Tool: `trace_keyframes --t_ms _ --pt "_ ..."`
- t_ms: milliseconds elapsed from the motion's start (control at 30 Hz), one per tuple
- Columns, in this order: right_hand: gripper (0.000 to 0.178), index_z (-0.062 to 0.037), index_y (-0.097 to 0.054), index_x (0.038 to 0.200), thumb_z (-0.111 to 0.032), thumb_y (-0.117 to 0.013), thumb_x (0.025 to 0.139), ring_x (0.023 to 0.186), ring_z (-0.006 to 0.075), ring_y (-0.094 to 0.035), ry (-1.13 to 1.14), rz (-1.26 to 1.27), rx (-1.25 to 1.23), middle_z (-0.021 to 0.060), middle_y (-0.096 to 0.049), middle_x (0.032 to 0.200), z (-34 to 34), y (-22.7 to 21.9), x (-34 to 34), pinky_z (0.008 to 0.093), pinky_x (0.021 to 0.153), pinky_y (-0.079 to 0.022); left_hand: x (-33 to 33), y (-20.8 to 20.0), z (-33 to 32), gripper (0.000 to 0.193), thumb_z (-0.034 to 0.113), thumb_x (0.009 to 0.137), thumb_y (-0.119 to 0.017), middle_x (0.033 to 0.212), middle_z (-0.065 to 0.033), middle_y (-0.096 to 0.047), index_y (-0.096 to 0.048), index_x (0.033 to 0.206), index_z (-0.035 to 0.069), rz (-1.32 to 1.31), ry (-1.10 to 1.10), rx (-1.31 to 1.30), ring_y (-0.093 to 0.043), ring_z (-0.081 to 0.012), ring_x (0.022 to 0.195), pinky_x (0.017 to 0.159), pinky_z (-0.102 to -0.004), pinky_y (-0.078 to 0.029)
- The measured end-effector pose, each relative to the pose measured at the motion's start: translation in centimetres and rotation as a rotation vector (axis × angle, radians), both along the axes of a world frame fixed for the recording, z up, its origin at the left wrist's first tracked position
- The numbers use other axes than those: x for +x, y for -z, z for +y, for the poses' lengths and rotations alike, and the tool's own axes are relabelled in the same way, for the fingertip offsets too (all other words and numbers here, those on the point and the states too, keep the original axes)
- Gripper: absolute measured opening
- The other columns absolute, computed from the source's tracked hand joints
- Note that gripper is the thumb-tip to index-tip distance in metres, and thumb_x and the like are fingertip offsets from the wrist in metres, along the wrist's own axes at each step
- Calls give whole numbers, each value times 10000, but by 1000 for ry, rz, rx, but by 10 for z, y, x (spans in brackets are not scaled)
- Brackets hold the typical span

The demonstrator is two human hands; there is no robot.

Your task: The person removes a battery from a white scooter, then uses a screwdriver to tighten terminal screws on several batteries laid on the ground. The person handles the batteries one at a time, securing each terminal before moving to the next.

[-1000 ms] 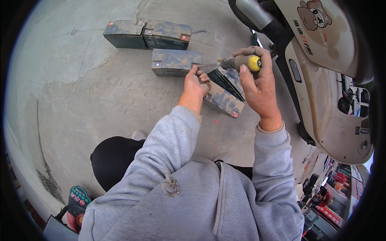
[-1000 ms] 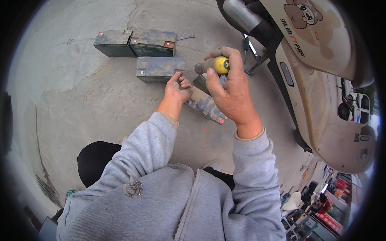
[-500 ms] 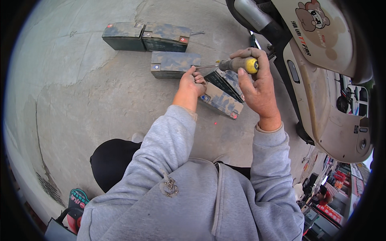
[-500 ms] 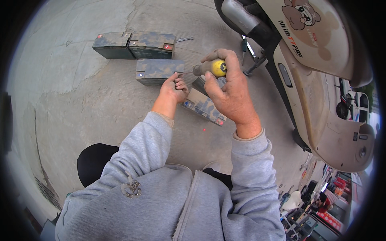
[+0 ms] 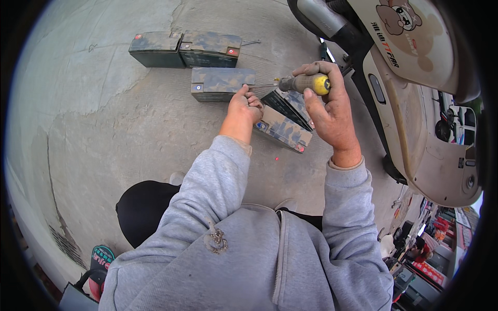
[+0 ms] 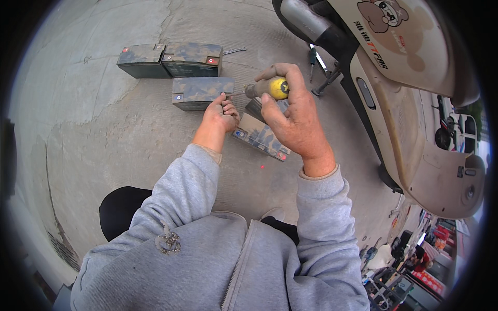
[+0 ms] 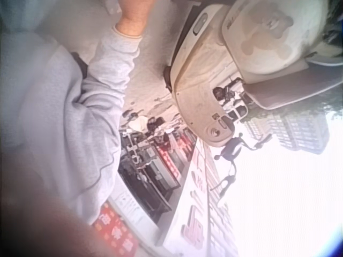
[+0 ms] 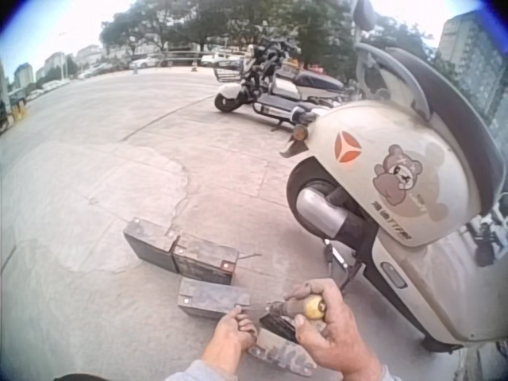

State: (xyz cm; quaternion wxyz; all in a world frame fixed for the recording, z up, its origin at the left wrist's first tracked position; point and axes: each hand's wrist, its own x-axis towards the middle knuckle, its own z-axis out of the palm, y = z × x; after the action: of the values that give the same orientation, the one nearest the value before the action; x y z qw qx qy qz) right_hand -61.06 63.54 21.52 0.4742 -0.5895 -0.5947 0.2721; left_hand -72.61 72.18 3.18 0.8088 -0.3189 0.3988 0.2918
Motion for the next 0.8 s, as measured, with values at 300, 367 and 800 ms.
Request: trace_keyframes --t_ms 300,367,800 --pt "335 -32 -509 1137 -16 -554 805 1008 222 -615 -38 -21 -36 106 -627 1080 -2 1 2 336 920 -463 8 5 -3 329 280 961 -622 539 89 -403 -488 685 163 74 -18 51 -352 -62 421 377 -211 -270" --pt "334 -33 -510 1135 -20 -552 804 1011 223 -616 -33 -18 -44 106 -627 1083 -1 1 2 334 920 -463 8 5 -2 319 279 964 -616 542 91 -404 -492 692 168 83 -22 50 -352 -61 421 378 -210 -268" --pt "352 -18 -499 1149 -34 -550 801 986 217 -613 -33 -23 -57 113 -631 1084 -2 1 3 343 896 -473 11 12 -7 110 251 996 -564 632 82 -361 -576 902 193 92 -26 64 -313 -67 476 398 -212 -226"
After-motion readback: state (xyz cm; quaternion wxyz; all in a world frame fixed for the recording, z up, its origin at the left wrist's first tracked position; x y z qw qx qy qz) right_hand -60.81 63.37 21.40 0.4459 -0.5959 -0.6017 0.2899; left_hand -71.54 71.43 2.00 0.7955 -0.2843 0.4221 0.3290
